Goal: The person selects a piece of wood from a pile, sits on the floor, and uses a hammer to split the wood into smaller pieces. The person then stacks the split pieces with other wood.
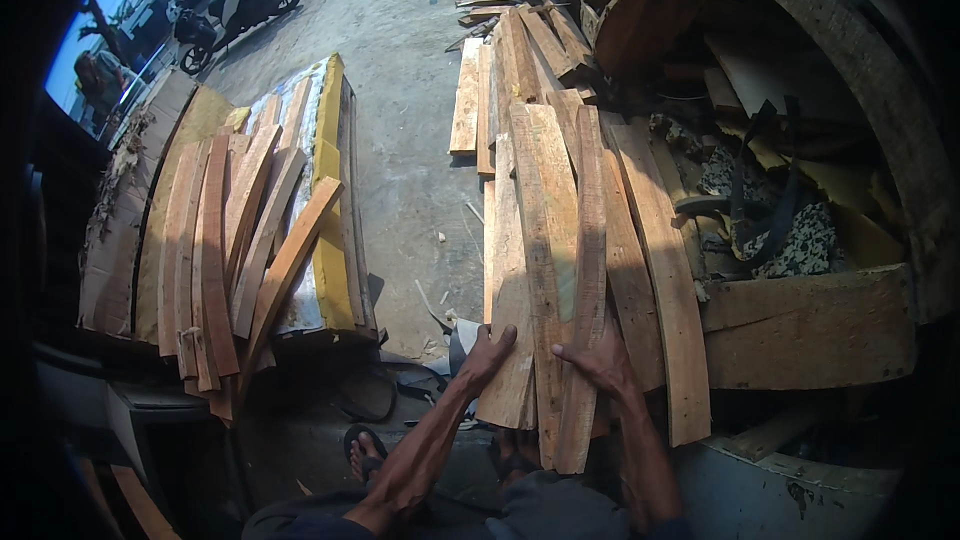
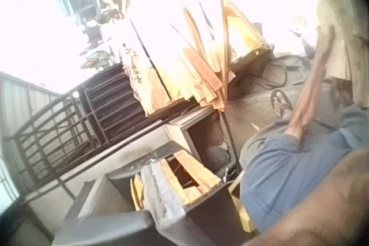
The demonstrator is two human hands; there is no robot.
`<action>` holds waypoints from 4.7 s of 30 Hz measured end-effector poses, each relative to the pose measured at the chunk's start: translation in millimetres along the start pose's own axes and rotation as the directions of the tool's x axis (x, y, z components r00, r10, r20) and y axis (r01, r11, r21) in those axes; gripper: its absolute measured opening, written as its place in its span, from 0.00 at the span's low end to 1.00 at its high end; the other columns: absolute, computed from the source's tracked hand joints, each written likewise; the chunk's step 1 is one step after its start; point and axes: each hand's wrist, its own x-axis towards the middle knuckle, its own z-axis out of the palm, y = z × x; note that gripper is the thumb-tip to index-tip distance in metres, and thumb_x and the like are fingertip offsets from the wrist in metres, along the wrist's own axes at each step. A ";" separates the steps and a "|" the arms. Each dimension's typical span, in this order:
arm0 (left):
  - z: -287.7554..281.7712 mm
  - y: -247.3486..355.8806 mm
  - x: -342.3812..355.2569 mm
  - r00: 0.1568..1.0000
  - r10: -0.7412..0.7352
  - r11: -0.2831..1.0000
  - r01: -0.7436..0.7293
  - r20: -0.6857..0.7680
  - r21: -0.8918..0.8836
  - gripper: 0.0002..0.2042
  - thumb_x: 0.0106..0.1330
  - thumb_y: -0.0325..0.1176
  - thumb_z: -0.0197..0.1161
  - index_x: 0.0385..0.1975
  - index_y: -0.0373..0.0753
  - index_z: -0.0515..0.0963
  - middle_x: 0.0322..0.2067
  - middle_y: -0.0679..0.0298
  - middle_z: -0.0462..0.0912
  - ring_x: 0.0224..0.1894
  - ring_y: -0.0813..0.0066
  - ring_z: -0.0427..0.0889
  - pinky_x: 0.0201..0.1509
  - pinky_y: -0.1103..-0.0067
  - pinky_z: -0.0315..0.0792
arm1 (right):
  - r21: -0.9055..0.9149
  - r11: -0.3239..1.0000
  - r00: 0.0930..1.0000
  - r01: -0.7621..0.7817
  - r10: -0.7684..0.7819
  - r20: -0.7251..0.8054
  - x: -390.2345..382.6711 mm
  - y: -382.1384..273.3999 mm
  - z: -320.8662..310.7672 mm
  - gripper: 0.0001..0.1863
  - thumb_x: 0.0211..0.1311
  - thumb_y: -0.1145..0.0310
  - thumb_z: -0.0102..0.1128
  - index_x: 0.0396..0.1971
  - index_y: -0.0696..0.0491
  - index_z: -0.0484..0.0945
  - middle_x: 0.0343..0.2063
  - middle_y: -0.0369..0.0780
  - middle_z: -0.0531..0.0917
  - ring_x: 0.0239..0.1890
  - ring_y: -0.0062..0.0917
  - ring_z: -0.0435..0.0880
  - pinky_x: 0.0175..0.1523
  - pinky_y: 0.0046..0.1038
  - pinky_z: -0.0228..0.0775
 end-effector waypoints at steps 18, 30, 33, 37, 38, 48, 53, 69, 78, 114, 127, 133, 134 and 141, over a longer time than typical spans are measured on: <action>-332.3 221.2 -289.2 0.621 0.209 0.961 0.011 -0.755 0.275 0.54 0.60 0.80 0.48 0.61 0.25 0.71 0.47 0.50 0.83 0.50 0.62 0.82 0.57 0.70 0.72 | 0.689 0.725 0.364 -0.008 -0.639 0.677 86.1 -280.3 317.6 0.57 0.55 0.40 0.71 0.70 0.63 0.52 0.60 0.54 0.69 0.66 0.42 0.69 0.69 0.42 0.64; -284.7 260.7 -308.5 0.571 0.647 0.584 0.056 -0.506 0.810 0.19 0.75 0.42 0.59 0.54 0.33 0.78 0.49 0.57 0.82 0.52 0.68 0.81 0.57 0.73 0.74 | 0.330 0.795 0.292 0.509 -0.520 0.802 59.4 -145.9 256.0 0.33 0.68 0.47 0.60 0.61 0.60 0.73 0.55 0.53 0.79 0.58 0.43 0.80 0.63 0.38 0.71; -241.0 200.4 -215.8 0.790 0.526 0.566 -0.048 -0.316 0.823 0.19 0.73 0.40 0.60 0.55 0.32 0.77 0.47 0.53 0.81 0.47 0.63 0.84 0.52 0.71 0.77 | 0.021 0.902 0.740 0.431 -0.367 0.564 59.4 -73.3 154.0 0.29 0.67 0.52 0.62 0.58 0.60 0.75 0.53 0.53 0.80 0.55 0.44 0.81 0.61 0.39 0.72; -118.8 131.6 -96.3 0.955 0.295 0.625 -0.179 -0.018 0.760 0.24 0.72 0.43 0.61 0.59 0.30 0.73 0.51 0.46 0.80 0.48 0.57 0.84 0.52 0.70 0.78 | -0.536 0.824 0.886 0.183 -0.375 -0.274 16.8 -17.6 -11.7 0.26 0.64 0.60 0.64 0.57 0.61 0.75 0.53 0.53 0.78 0.57 0.49 0.77 0.61 0.43 0.69; -85.2 124.5 -81.3 0.979 0.205 0.684 -0.157 0.018 0.712 0.26 0.72 0.46 0.60 0.60 0.30 0.73 0.54 0.44 0.79 0.51 0.57 0.84 0.54 0.70 0.77 | -0.655 0.755 0.860 0.035 -0.356 -0.364 6.4 3.6 -40.0 0.27 0.64 0.60 0.65 0.58 0.60 0.73 0.54 0.54 0.76 0.57 0.51 0.76 0.61 0.44 0.69; 109.7 23.6 11.6 0.997 -0.014 0.994 0.006 0.073 0.107 0.34 0.73 0.56 0.55 0.61 0.27 0.68 0.51 0.48 0.79 0.51 0.65 0.80 0.52 0.70 0.74 | -0.349 0.884 0.897 -0.312 0.153 -0.414 -10.9 68.6 -107.0 0.58 0.53 0.38 0.69 0.74 0.58 0.52 0.65 0.62 0.66 0.67 0.55 0.67 0.69 0.47 0.62; 132.9 22.1 26.4 0.984 0.011 0.998 0.000 -0.177 0.058 0.40 0.68 0.62 0.57 0.56 0.21 0.72 0.47 0.43 0.81 0.51 0.58 0.81 0.56 0.67 0.73 | -0.167 0.961 0.961 -0.220 0.185 -0.204 -16.3 84.3 -126.5 0.62 0.52 0.32 0.67 0.76 0.58 0.48 0.72 0.61 0.56 0.75 0.51 0.56 0.76 0.43 0.51; 109.2 23.5 51.9 0.998 -0.010 0.992 0.017 0.057 -0.126 0.55 0.58 0.78 0.55 0.63 0.22 0.64 0.59 0.43 0.73 0.63 0.52 0.72 0.67 0.63 0.64 | 0.640 0.748 0.982 -0.176 0.179 0.061 -42.6 98.2 -75.6 0.53 0.62 0.47 0.67 0.76 0.55 0.47 0.68 0.49 0.65 0.69 0.36 0.66 0.70 0.36 0.62; 23.2 -1.5 13.4 0.978 0.208 0.978 -0.207 -0.013 0.028 0.35 0.71 0.59 0.56 0.58 0.29 0.67 0.49 0.51 0.77 0.46 0.68 0.79 0.50 0.72 0.75 | 0.610 0.780 0.980 0.141 -0.197 0.026 -56.6 28.0 53.7 0.55 0.55 0.58 0.72 0.76 0.56 0.44 0.59 0.48 0.72 0.61 0.34 0.75 0.64 0.36 0.71; -187.3 93.9 -106.8 0.540 0.783 0.340 0.043 -0.308 0.939 0.19 0.70 0.36 0.60 0.53 0.28 0.73 0.54 0.42 0.72 0.61 0.43 0.70 0.66 0.56 0.63 | -0.557 0.709 0.730 -0.433 -0.087 -0.678 3.9 106.4 -5.9 0.39 0.60 0.58 0.67 0.68 0.57 0.62 0.63 0.57 0.65 0.66 0.56 0.64 0.66 0.55 0.59; 14.7 -44.3 -0.9 0.999 0.010 0.994 -0.014 -0.031 -0.106 0.33 0.78 0.58 0.40 0.61 0.29 0.68 0.57 0.45 0.76 0.55 0.59 0.80 0.57 0.68 0.74 | -0.427 0.901 0.945 0.080 -0.204 -0.254 -14.5 56.7 118.4 0.41 0.55 0.57 0.69 0.67 0.57 0.67 0.51 0.58 0.64 0.52 0.55 0.69 0.56 0.52 0.70; -90.8 -51.2 -53.4 0.808 0.115 0.992 -0.126 -0.578 0.020 0.28 0.79 0.51 0.44 0.59 0.28 0.69 0.50 0.48 0.78 0.52 0.57 0.79 0.57 0.66 0.72 | -0.109 0.891 0.880 0.441 -0.406 0.245 -31.0 38.9 190.7 0.34 0.60 0.61 0.64 0.64 0.58 0.68 0.58 0.60 0.68 0.61 0.58 0.70 0.64 0.49 0.66; -125.0 -55.3 -52.7 0.706 0.152 0.958 0.066 -0.692 0.278 0.27 0.78 0.49 0.46 0.59 0.28 0.70 0.50 0.45 0.78 0.53 0.53 0.79 0.58 0.65 0.71 | -0.060 0.898 0.865 0.436 -0.399 0.305 -29.3 25.2 192.8 0.32 0.60 0.62 0.64 0.63 0.59 0.69 0.58 0.60 0.69 0.61 0.57 0.70 0.65 0.48 0.66; -76.1 -29.6 -19.9 0.859 0.196 0.967 -0.089 -0.473 0.239 0.23 0.73 0.44 0.54 0.55 0.27 0.73 0.51 0.48 0.80 0.54 0.58 0.79 0.58 0.68 0.70 | -0.582 0.784 0.814 -0.218 -0.182 -0.551 -9.0 98.7 19.3 0.33 0.60 0.63 0.64 0.63 0.60 0.67 0.59 0.55 0.70 0.61 0.53 0.69 0.64 0.51 0.64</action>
